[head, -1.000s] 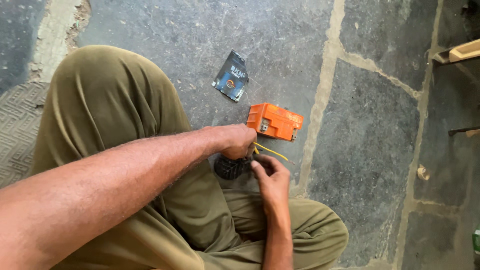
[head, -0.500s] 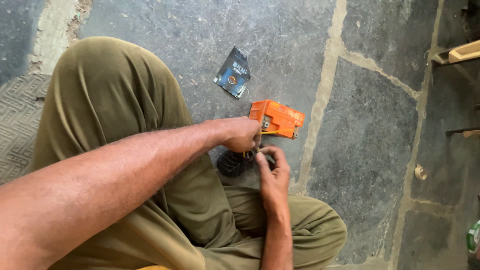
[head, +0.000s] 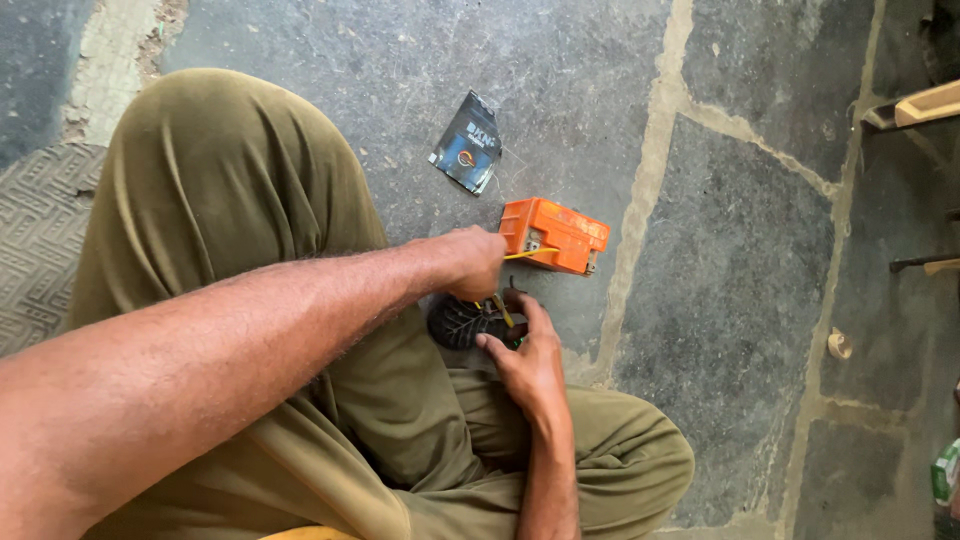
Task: The person sits on the floor and uses a screwdriver to connect wires to an orange electrical box. They then attach a small lamp to the box and test the connection by turning the lamp on and off.
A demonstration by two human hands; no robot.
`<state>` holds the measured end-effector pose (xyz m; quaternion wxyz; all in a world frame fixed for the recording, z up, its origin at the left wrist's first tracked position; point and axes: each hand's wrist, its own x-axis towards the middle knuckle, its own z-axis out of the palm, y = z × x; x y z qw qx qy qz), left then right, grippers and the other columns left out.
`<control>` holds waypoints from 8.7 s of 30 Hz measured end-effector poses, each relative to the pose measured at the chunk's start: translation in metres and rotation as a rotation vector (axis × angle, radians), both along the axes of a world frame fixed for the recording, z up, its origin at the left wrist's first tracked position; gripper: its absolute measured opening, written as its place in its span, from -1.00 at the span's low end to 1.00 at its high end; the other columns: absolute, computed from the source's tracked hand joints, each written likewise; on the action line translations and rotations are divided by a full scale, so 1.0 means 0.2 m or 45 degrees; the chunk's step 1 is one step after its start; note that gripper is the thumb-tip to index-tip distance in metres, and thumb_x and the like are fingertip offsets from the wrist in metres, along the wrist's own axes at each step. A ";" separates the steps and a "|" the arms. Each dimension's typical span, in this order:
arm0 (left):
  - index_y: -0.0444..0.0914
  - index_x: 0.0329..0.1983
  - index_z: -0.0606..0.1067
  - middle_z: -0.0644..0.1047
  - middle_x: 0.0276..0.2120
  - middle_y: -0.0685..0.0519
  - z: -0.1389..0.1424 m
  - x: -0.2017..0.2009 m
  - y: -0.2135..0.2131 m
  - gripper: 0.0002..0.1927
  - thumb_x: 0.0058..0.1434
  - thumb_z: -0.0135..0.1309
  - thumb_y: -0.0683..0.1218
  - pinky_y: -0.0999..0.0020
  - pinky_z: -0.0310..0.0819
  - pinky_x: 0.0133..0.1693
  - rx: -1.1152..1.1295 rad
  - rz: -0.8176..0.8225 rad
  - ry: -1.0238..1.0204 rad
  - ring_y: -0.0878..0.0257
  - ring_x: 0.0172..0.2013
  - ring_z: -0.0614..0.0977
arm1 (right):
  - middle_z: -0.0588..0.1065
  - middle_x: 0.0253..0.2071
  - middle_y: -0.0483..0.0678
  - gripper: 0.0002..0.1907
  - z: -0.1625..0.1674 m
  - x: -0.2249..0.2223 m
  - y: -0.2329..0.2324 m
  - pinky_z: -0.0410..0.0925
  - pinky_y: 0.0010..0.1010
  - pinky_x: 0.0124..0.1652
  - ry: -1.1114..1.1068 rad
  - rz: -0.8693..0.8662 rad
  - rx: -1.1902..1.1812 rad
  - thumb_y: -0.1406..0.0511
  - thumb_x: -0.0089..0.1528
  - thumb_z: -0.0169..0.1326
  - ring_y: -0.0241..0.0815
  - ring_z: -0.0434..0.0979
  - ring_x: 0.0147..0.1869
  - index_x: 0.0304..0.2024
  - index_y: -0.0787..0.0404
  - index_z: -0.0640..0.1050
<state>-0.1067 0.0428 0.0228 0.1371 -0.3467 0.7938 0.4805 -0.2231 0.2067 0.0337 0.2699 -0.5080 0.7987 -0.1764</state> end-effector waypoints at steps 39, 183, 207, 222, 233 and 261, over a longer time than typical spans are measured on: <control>-0.49 0.10 0.41 0.59 0.04 -0.31 -0.08 -0.08 -0.02 -0.59 0.43 -0.31 -0.11 0.13 0.71 -0.07 1.479 0.443 0.558 -0.10 -0.04 0.69 | 0.23 0.44 0.21 0.05 0.35 0.08 0.01 0.29 0.07 0.34 -1.679 -0.223 -0.468 0.46 0.04 0.13 0.13 0.30 0.51 0.55 0.18 0.00; -0.24 -0.18 0.66 0.64 -0.16 -0.21 0.11 0.00 -0.08 -0.74 0.08 0.06 -0.18 0.08 0.50 0.06 -0.019 0.756 0.665 -0.12 -0.06 0.66 | 0.47 -0.23 -0.09 -0.40 0.20 -0.29 -0.24 0.36 -0.50 -0.59 -0.170 -0.362 -0.224 0.22 0.10 0.37 -0.35 0.56 -0.41 0.17 0.13 0.50; -0.28 -0.22 0.62 0.64 -0.23 -0.21 0.10 0.00 -0.08 -0.79 0.08 0.12 -0.14 0.04 0.52 0.00 -0.057 0.762 0.731 -0.13 -0.11 0.67 | 0.46 -0.16 -0.01 -0.33 0.12 -0.30 -0.24 0.51 -0.40 -0.49 -0.326 -0.486 -0.411 0.27 0.09 0.39 -0.21 0.61 -0.32 0.15 0.23 0.34; -0.28 -0.22 0.63 0.65 -0.23 -0.21 0.11 0.00 -0.08 -0.78 0.10 0.09 -0.15 0.06 0.53 0.00 -0.038 0.763 0.724 -0.12 -0.12 0.68 | 0.47 -0.19 -0.04 -0.39 0.08 -0.32 -0.22 0.54 -0.44 -0.33 -0.512 -0.489 -0.465 0.34 0.10 0.39 -0.34 0.57 -0.30 0.12 0.25 0.39; -0.28 -0.23 0.63 0.65 -0.23 -0.20 0.12 0.00 -0.08 -0.78 0.09 0.08 -0.15 0.06 0.54 0.00 -0.027 0.766 0.728 -0.12 -0.12 0.68 | 0.49 -0.19 -0.12 -0.38 0.10 -0.29 -0.23 0.42 -0.55 -0.32 -0.293 -0.404 -0.458 0.29 0.08 0.43 -0.37 0.54 -0.26 0.13 0.21 0.43; -0.27 -0.21 0.63 0.65 -0.22 -0.20 0.10 0.00 -0.08 -0.77 0.09 0.08 -0.15 0.06 0.53 0.03 -0.044 0.746 0.691 -0.10 -0.10 0.68 | 0.45 -0.19 -0.08 -0.34 0.10 -0.28 -0.24 0.52 -0.50 -0.39 -0.287 -0.450 -0.454 0.25 0.07 0.42 -0.32 0.64 -0.28 0.16 0.22 0.43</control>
